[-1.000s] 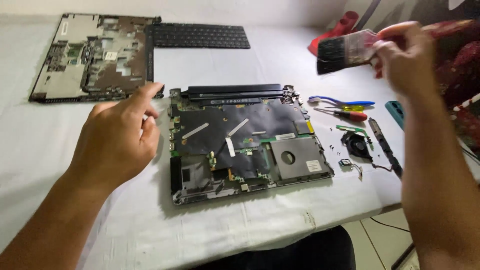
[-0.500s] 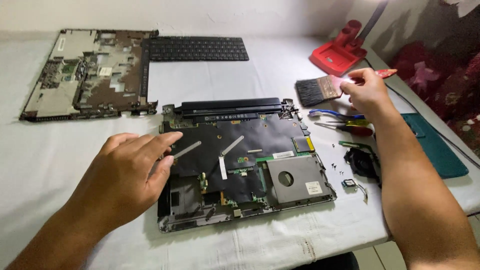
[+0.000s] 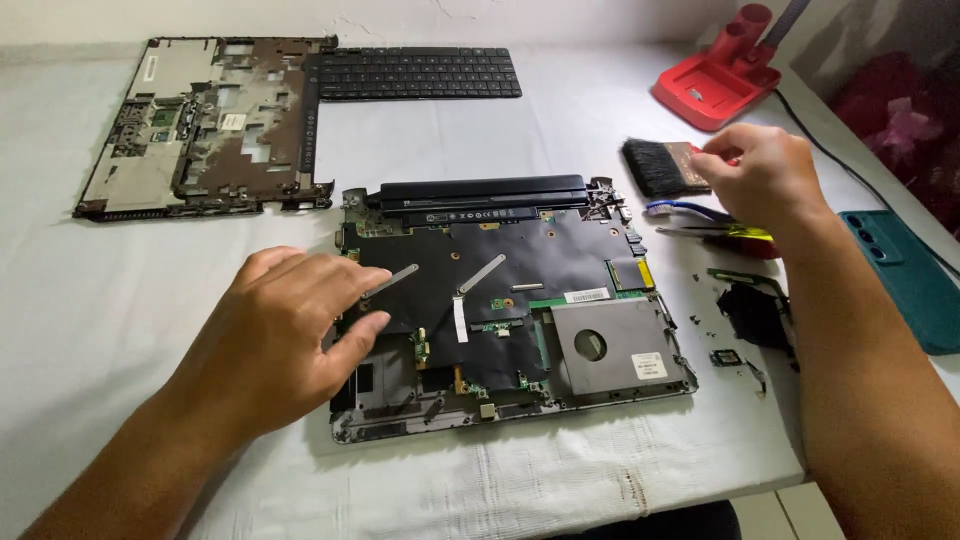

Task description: Cleaning the internal components of a disassembled laptop using a brush.

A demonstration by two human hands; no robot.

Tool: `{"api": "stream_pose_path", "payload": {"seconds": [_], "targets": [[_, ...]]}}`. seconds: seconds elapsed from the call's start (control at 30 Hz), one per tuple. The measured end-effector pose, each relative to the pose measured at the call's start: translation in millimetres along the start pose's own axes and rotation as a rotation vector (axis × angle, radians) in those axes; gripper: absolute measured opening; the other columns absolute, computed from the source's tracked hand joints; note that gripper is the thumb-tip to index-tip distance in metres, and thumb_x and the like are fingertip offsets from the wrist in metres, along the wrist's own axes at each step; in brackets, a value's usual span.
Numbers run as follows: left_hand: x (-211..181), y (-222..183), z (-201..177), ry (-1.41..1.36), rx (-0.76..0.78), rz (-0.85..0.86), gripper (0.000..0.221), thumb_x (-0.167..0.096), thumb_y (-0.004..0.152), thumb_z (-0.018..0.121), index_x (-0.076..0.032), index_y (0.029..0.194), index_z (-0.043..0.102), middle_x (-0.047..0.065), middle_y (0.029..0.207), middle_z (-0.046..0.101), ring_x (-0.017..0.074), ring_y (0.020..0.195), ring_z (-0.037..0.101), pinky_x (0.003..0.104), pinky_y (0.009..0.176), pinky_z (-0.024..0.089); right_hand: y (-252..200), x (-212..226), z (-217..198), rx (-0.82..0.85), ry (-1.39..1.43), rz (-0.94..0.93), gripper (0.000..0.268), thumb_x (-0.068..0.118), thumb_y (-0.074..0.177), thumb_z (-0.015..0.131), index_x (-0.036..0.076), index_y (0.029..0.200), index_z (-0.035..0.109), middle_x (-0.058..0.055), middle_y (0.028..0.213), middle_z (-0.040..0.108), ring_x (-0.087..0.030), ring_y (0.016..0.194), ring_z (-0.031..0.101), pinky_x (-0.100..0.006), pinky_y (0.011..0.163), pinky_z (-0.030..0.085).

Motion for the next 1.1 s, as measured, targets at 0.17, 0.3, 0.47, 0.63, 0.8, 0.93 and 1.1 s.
{"api": "stream_pose_path", "payload": {"seconds": [0.17,0.3,0.47,0.63,0.8,0.93,1.1], "targets": [[-4.8,-0.3,5.2,-0.001,0.045,0.051,0.037,-0.033,0.088,0.078,-0.012,0.118,0.073,0.002,0.106,0.072,0.0234,0.099,0.067,0.051,0.103,0.045,-80.5,100.1,-23.4,0.225,0.293,-0.283,0.026,0.011,0.091,0.076,0.004,0.116,0.073,-0.015,0.098,0.078,-0.022,0.082,0.078,-0.033,0.08,0.065],[-17.1,-0.2,6.2,0.018,0.039,0.151,0.027,-0.025,0.086,0.08,-0.014,0.11,0.075,0.003,0.107,0.07,0.0235,0.094,0.066,0.051,0.103,0.043,-120.1,144.3,-23.2,0.153,0.139,-0.848,0.021,0.02,0.091,0.076,0.008,0.108,0.076,-0.011,0.099,0.072,-0.021,0.078,0.071,-0.037,0.065,0.061],[-28.7,0.6,8.1,0.048,0.063,0.211,0.024,-0.018,0.08,0.086,-0.016,0.102,0.075,0.005,0.106,0.071,0.0228,0.089,0.068,0.054,0.104,0.044,-134.4,150.8,-11.5,0.353,0.0,-0.792,0.023,0.031,0.09,0.071,0.022,0.112,0.077,-0.001,0.106,0.07,-0.021,0.09,0.069,-0.042,0.078,0.055],[-32.3,2.3,7.1,0.066,0.045,0.217,0.022,-0.008,0.079,0.08,-0.014,0.099,0.073,0.005,0.101,0.07,0.0238,0.086,0.065,0.055,0.104,0.045,-133.7,148.3,2.4,0.527,-0.115,-0.698,0.028,0.03,0.092,0.065,0.027,0.118,0.074,0.001,0.114,0.069,-0.02,0.112,0.062,-0.044,0.087,0.052],[-25.0,1.4,4.8,0.188,0.049,0.201,0.024,-0.013,0.081,0.081,-0.016,0.103,0.073,0.003,0.104,0.071,0.0237,0.092,0.066,0.053,0.105,0.044,-127.8,142.7,6.0,0.523,-0.109,-0.682,0.038,0.025,0.09,0.065,0.026,0.127,0.069,0.001,0.124,0.066,-0.021,0.125,0.055,-0.046,0.099,0.048],[-23.8,2.4,1.6,0.249,0.043,0.201,0.027,-0.019,0.078,0.086,-0.018,0.102,0.073,-0.001,0.099,0.07,0.0207,0.087,0.065,0.051,0.105,0.046,-118.9,136.2,8.0,0.462,-0.067,-0.687,0.04,0.022,0.087,0.065,0.024,0.126,0.067,-0.001,0.125,0.065,-0.024,0.128,0.053,-0.048,0.101,0.046],[-21.4,1.2,0.2,0.293,0.039,0.185,0.025,-0.022,0.077,0.089,-0.018,0.095,0.071,-0.003,0.095,0.07,0.0186,0.086,0.066,0.048,0.104,0.046,-111.7,128.1,8.3,0.44,-0.097,-0.633,0.044,0.02,0.087,0.064,0.023,0.131,0.065,-0.001,0.132,0.064,-0.025,0.13,0.051,-0.049,0.101,0.046]]}}
Point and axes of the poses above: each hand's wrist, its own y-axis towards the middle knuckle, its own z-axis out of the palm, x = y × z, the point moved 6 cm from there along y, towards the middle knuckle
